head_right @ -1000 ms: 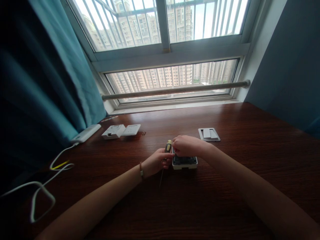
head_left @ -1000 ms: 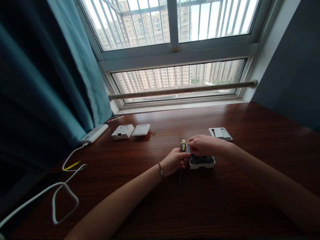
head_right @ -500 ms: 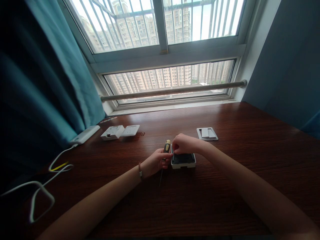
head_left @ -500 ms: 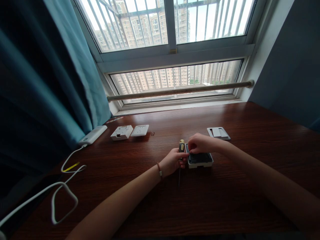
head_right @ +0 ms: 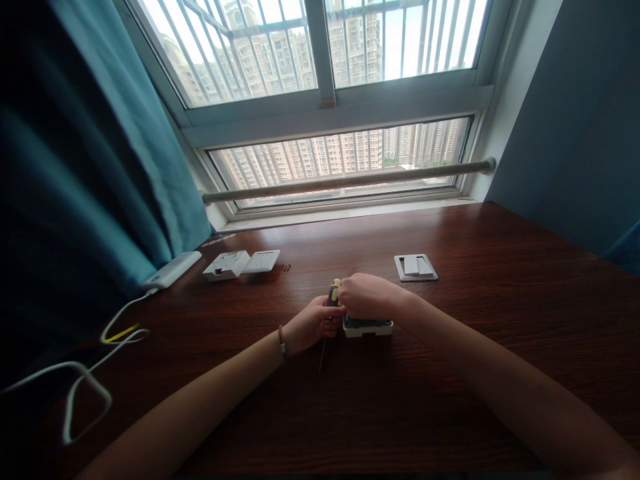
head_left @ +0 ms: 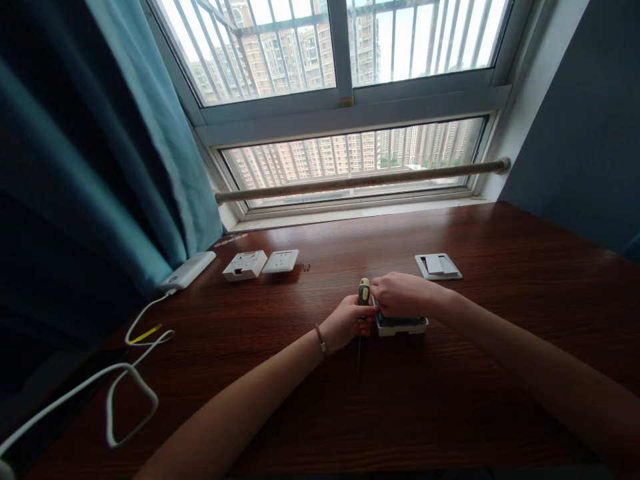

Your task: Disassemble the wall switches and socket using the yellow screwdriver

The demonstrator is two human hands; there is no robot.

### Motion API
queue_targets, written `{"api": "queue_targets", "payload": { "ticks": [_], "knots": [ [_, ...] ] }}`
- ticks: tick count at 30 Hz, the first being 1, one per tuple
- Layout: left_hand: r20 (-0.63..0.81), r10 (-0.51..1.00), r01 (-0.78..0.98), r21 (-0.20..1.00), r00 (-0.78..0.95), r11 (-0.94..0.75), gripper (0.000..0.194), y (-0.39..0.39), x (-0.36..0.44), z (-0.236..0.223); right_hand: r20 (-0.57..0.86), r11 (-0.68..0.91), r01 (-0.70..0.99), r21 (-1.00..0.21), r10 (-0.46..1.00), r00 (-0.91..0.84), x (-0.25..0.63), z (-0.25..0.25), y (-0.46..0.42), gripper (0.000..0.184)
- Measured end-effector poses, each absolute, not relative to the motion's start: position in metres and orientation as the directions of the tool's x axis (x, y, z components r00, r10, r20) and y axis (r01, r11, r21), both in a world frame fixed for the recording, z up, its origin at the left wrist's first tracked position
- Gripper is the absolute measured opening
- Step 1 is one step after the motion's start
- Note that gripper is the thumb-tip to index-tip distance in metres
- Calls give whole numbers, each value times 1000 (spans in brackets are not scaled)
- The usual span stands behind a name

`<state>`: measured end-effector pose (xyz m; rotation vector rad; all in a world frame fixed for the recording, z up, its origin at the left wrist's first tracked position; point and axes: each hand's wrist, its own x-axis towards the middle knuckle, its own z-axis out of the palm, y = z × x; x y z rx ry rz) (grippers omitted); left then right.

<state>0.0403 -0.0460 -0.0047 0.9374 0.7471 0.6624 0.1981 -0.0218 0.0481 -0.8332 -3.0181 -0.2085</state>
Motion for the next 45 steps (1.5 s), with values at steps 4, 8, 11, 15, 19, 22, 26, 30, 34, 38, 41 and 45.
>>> {"api": "queue_targets", "payload": {
  "ticks": [4,8,11,15,19,22,26,30,34,38,41,45],
  "knots": [
    [-263,773,-168,888,577,428,22,-46,40,-4,42,871,470,145,469,-882,197,47,-23,19],
    [-262,779,-163,893,570,420,23,-47,41,-4,67,860,503,93,498,-864,197,51,-24,16],
    [-265,784,-169,891,561,422,25,-49,42,-3,125,846,532,-24,531,-838,203,58,-24,11],
    [-227,803,-243,877,551,415,24,-50,39,5,229,807,535,-249,586,-778,221,62,-23,5],
    [-31,863,-429,858,504,281,25,-43,32,27,447,721,534,-442,693,-565,242,46,-29,29],
    [145,883,-483,870,447,101,34,-32,31,46,484,680,505,-532,733,-477,252,25,-36,56],
    [295,850,-409,906,436,-105,27,-21,35,64,452,587,398,-705,805,-385,258,0,-39,55],
    [363,811,-350,913,459,-211,24,-20,40,67,348,445,289,-848,878,-328,258,-14,-38,48],
    [379,810,-306,916,448,-259,23,-24,38,60,264,348,234,-908,908,-327,257,-17,-41,48],
    [353,814,-308,924,461,-227,25,-27,34,57,238,322,219,-921,911,-338,255,-15,-45,48],
    [325,818,-302,933,475,-195,27,-27,33,58,230,316,223,-922,912,-339,255,-14,-45,48],
    [318,830,-290,936,458,-199,28,-28,34,58,234,321,216,-922,908,-348,254,-15,-44,46]
  ]
}}
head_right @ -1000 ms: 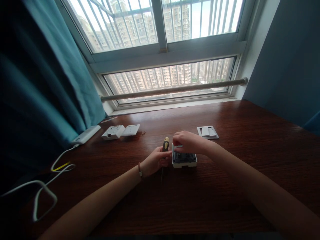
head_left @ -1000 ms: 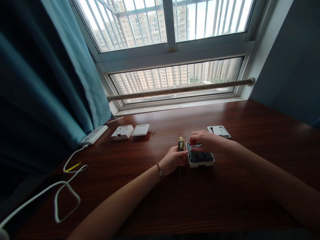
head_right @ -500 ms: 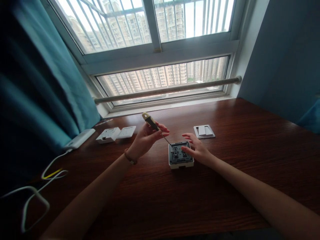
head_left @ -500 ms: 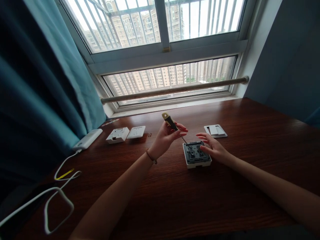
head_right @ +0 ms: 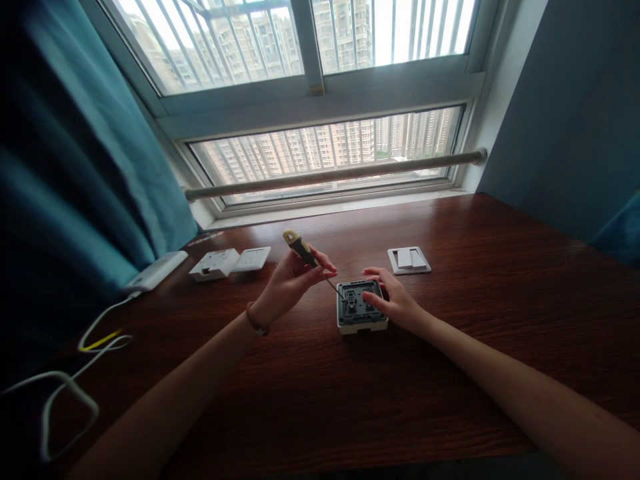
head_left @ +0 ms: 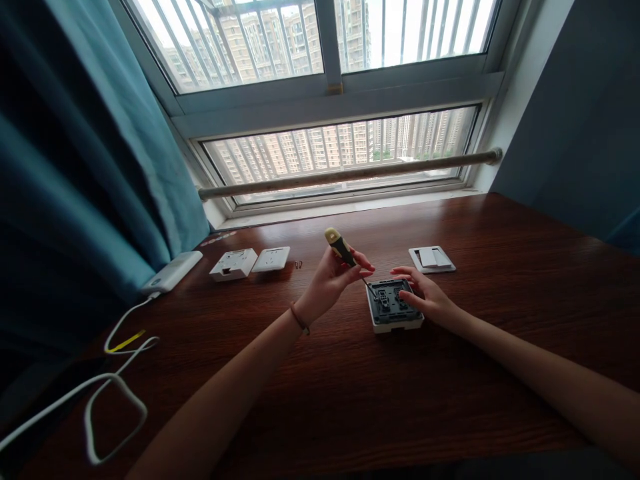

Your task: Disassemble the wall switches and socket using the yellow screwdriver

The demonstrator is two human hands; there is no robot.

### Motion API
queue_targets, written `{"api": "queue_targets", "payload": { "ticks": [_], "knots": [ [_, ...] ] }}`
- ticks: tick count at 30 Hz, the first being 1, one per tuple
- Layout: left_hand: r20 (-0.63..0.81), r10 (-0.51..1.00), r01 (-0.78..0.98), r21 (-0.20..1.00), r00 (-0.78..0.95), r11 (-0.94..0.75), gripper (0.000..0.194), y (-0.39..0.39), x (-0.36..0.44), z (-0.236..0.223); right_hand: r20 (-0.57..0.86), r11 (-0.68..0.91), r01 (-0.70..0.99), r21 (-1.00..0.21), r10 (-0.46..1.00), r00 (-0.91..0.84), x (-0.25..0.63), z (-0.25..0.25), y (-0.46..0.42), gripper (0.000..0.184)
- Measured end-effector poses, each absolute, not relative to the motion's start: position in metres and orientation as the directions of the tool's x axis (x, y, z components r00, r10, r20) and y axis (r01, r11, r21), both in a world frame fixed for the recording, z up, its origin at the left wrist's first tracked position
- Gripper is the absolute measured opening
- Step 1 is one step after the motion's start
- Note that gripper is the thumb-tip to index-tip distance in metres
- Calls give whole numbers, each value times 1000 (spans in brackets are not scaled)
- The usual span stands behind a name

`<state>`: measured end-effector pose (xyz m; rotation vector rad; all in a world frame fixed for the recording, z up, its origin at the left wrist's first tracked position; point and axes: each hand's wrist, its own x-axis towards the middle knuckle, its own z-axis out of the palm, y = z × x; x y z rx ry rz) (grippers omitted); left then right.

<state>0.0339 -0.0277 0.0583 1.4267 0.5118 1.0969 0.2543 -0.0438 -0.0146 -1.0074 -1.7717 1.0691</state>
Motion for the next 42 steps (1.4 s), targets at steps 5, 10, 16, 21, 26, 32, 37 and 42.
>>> {"api": "queue_targets", "payload": {
  "ticks": [5,10,16,21,26,32,37,42],
  "knots": [
    [321,832,-271,938,453,-215,28,-30,37,57,258,343,209,-916,901,-349,254,-16,-43,46],
    [330,836,-247,939,438,-241,28,-33,40,56,278,360,200,-911,896,-345,254,-16,-43,44],
    [347,837,-247,933,423,-262,26,-33,38,59,275,354,202,-913,900,-338,255,-16,-44,44],
    [330,846,-240,939,419,-247,27,-32,37,57,280,359,197,-912,898,-339,255,-17,-43,44],
    [318,854,-226,944,413,-242,28,-33,39,58,281,362,202,-910,898,-339,254,-17,-43,44],
    [375,888,-96,927,266,-362,35,-34,43,52,271,353,204,-913,900,-342,254,-17,-44,44],
    [425,888,-18,903,175,-429,39,-38,46,45,268,350,198,-916,898,-349,254,-16,-44,44],
    [354,855,-93,934,380,-345,47,-41,41,58,283,367,207,-907,894,-348,254,-16,-44,44]
  ]
}}
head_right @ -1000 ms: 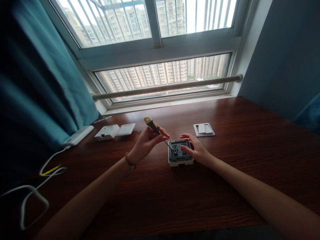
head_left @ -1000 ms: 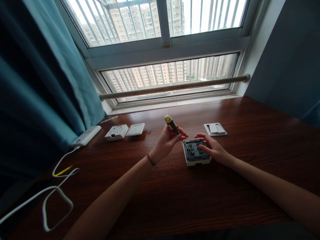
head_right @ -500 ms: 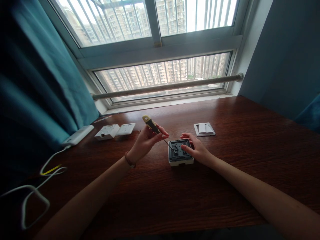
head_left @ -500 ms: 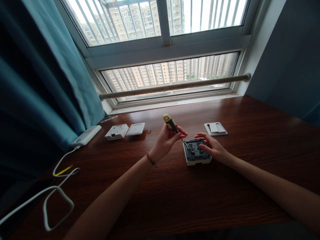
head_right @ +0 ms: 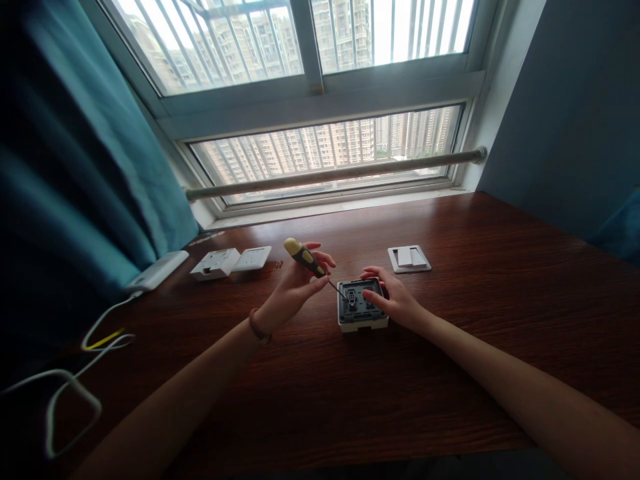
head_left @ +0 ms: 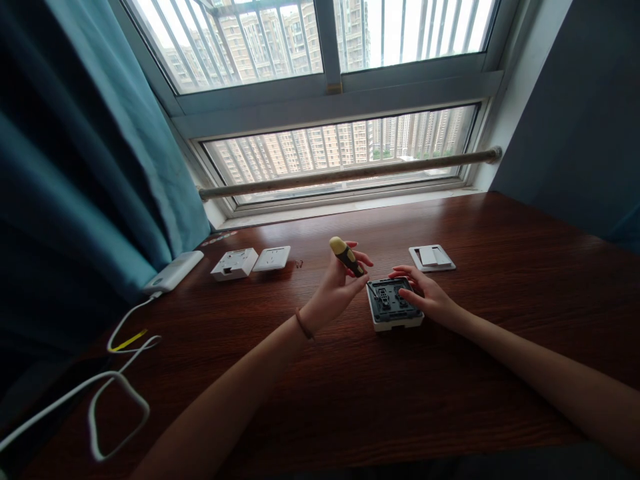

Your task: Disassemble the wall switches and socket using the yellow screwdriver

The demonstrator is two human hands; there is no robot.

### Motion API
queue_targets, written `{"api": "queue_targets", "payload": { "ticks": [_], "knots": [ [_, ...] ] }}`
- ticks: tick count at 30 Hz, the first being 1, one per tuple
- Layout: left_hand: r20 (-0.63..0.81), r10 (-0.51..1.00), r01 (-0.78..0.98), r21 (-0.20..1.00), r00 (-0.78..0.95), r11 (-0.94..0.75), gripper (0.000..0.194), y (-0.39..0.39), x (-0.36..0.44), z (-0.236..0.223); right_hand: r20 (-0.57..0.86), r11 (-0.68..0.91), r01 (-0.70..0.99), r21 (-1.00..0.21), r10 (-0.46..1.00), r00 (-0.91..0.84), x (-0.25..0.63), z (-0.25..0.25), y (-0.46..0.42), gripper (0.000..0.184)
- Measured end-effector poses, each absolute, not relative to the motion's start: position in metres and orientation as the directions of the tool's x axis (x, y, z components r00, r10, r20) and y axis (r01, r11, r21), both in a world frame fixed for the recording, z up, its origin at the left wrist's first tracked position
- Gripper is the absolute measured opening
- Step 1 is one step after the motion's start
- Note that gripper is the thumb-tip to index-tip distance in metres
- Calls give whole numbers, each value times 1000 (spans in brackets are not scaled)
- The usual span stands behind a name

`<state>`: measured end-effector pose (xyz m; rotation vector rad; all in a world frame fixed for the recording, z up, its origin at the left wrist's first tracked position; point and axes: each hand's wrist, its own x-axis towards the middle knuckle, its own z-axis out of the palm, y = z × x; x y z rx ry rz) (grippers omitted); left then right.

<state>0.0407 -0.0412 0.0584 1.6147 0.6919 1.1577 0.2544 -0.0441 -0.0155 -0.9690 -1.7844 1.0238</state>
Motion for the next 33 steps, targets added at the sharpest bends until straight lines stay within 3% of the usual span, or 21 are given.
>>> {"api": "queue_targets", "payload": {
  "ticks": [6,12,19,25,28,33],
  "knots": [
    [337,805,-62,934,489,-353,41,-37,34,68,279,371,224,-901,892,-355,255,-16,-44,44],
    [454,856,268,817,249,-511,35,-38,36,59,261,352,214,-911,896,-359,255,-16,-44,44],
    [320,846,-46,942,427,-333,34,-41,39,65,260,352,219,-910,896,-361,255,-16,-44,44],
    [293,821,-60,951,489,-303,33,-32,28,70,283,371,220,-902,895,-346,255,-17,-43,43],
    [244,839,136,927,487,-349,26,-30,26,68,290,377,211,-902,890,-352,255,-18,-42,42],
    [157,881,493,778,446,-388,22,-27,35,41,276,365,208,-907,891,-362,255,-19,-41,42]
  ]
}}
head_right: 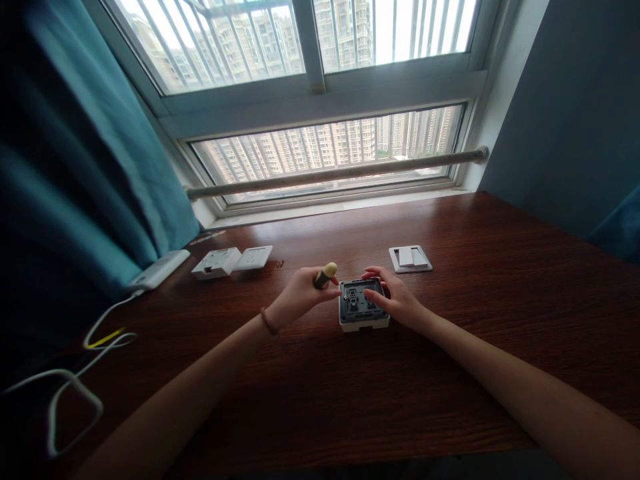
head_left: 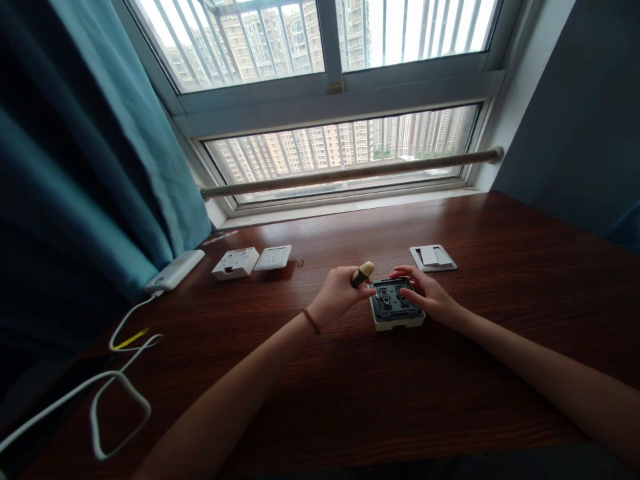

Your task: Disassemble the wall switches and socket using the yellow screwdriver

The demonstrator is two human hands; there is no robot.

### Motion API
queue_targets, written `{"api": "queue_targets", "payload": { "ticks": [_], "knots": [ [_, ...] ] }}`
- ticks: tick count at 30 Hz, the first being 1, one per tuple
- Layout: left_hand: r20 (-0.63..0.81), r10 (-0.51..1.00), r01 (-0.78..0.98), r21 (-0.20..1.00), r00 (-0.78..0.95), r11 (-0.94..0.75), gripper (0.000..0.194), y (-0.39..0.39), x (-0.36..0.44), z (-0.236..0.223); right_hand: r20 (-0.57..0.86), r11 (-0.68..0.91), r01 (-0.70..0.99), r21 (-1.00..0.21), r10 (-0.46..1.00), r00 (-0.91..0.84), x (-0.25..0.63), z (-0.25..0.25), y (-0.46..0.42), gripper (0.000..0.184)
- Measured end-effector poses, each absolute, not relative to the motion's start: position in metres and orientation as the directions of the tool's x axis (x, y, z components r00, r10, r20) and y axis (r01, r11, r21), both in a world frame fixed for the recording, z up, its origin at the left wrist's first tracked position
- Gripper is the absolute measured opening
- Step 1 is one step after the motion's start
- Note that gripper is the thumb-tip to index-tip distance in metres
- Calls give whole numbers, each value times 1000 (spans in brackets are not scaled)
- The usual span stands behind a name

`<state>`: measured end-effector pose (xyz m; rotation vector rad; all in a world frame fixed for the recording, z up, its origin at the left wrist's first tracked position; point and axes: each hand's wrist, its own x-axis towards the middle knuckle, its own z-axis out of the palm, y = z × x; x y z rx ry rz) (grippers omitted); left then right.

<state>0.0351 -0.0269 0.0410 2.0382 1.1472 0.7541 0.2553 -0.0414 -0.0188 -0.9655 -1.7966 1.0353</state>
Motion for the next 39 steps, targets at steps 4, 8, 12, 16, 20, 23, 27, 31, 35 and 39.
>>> {"api": "queue_targets", "payload": {
  "ticks": [4,8,12,16,20,23,27,31,35,39],
  "knots": [
    [84,864,588,699,496,-406,25,-24,42,24,274,375,224,-900,884,-379,255,-17,-42,45],
    [154,811,626,560,565,-542,25,-28,44,29,304,488,280,-827,806,-509,256,-14,-44,72],
    [188,731,670,301,656,-679,14,-34,45,37,340,619,375,-690,734,-587,257,-13,-45,95],
    [163,646,653,6,746,-757,15,-38,46,40,359,648,409,-642,726,-587,258,-16,-43,94],
    [137,617,631,-119,775,-767,17,-43,47,46,369,657,430,-619,727,-579,258,-17,-43,93],
    [187,615,637,-94,766,-765,17,-45,45,55,367,653,436,-619,732,-574,258,-16,-44,94],
    [337,645,680,17,686,-733,17,-36,32,68,355,642,439,-629,740,-572,257,-13,-45,94],
    [369,776,837,-6,511,-548,22,5,-2,76,348,635,444,-632,745,-570,257,-12,-45,94],
    [147,888,898,-138,436,-418,20,56,-40,72,355,636,432,-639,742,-569,257,-13,-46,94],
    [27,915,903,-179,402,-391,13,88,-63,62,357,639,425,-641,739,-572,258,-14,-46,93]
  ]
}}
